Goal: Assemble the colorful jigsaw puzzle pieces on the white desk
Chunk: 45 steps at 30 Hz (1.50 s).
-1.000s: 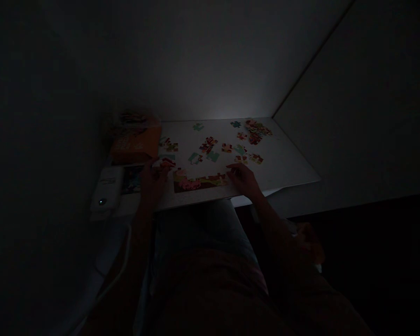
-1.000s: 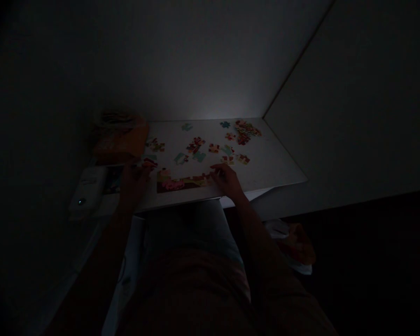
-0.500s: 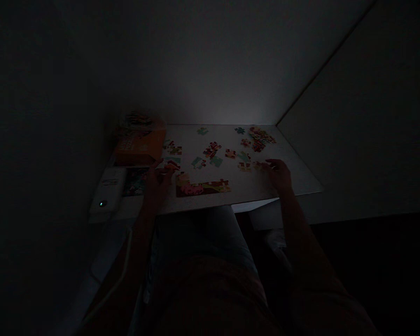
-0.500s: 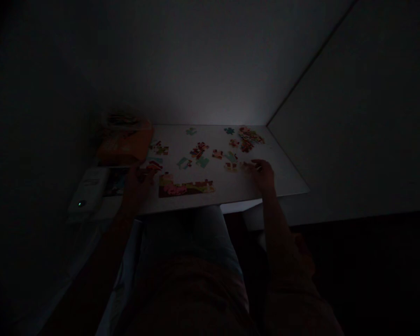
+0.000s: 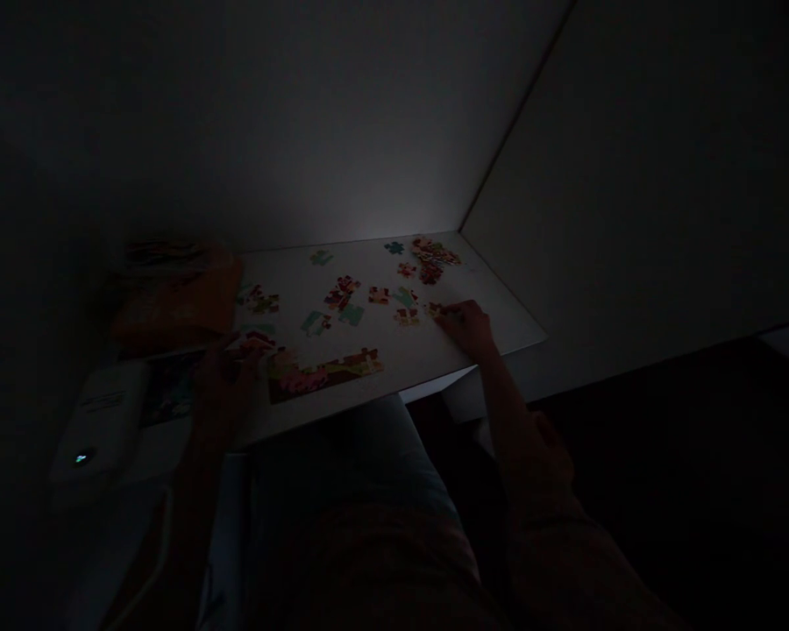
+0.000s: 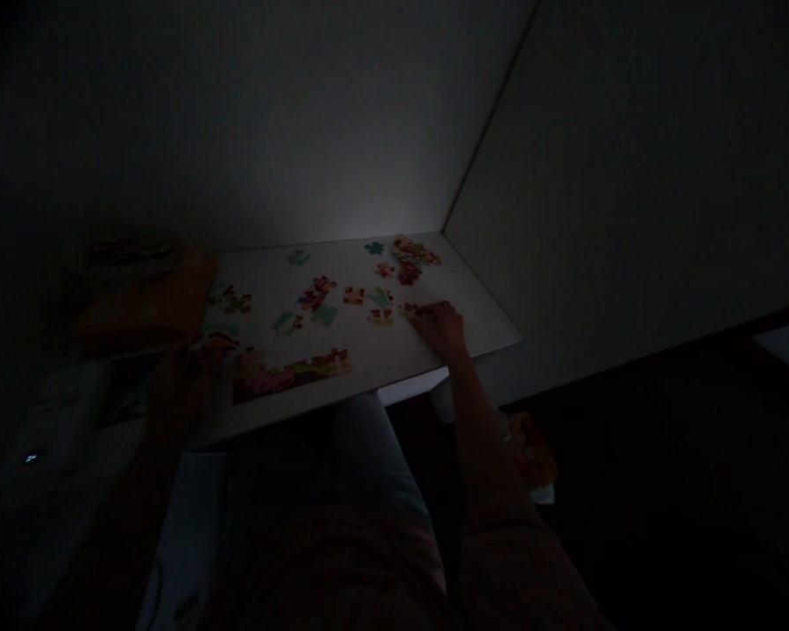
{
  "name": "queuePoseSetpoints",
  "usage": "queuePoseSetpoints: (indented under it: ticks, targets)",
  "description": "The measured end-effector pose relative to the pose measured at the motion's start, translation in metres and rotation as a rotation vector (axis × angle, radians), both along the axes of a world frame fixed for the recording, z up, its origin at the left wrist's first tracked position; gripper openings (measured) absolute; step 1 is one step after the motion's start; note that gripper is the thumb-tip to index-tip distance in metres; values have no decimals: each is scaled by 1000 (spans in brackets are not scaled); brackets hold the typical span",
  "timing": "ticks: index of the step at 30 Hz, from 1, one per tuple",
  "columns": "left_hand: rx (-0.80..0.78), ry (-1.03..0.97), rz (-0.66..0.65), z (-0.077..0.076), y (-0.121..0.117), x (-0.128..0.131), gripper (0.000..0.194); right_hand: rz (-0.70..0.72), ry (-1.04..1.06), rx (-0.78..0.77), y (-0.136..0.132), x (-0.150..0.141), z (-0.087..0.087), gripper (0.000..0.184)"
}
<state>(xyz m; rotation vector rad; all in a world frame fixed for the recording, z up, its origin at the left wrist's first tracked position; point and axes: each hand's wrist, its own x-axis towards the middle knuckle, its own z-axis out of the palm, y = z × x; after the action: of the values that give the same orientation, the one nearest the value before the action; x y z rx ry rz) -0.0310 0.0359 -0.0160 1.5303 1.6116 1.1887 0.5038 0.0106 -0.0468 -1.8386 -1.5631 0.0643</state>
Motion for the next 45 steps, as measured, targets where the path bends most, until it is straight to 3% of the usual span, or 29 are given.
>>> queuePoseSetpoints:
  ticks: [4,6,10,14,19,30,38,45]
  targets:
    - [-47,-17,17,3,-1,1,76,-83,-30,28,2,0,-5,71]
    - [-47,-1,12,6,-2,2,75,-93,-52,30,3,-3,-5,65]
    - [-51,20,24,7,-3,3,75,-67,-18,21,3,-6,-2,53]
    - [-51,-4,19,7,-2,3,76,-64,36,12,2,-5,2,56]
    - [1,21,30,13,-6,7,62,36,224,-7,-2,-6,8,55]
    - [-29,-19,0,21,-10,10,63,105,402,41,-5,-7,16,53]
    - [-15,-58,20,13,-7,9,65,181,594,109,16,-42,12,61]
    - [26,-156,-9,4,-5,9,56,217,508,81,7,-53,8,50]
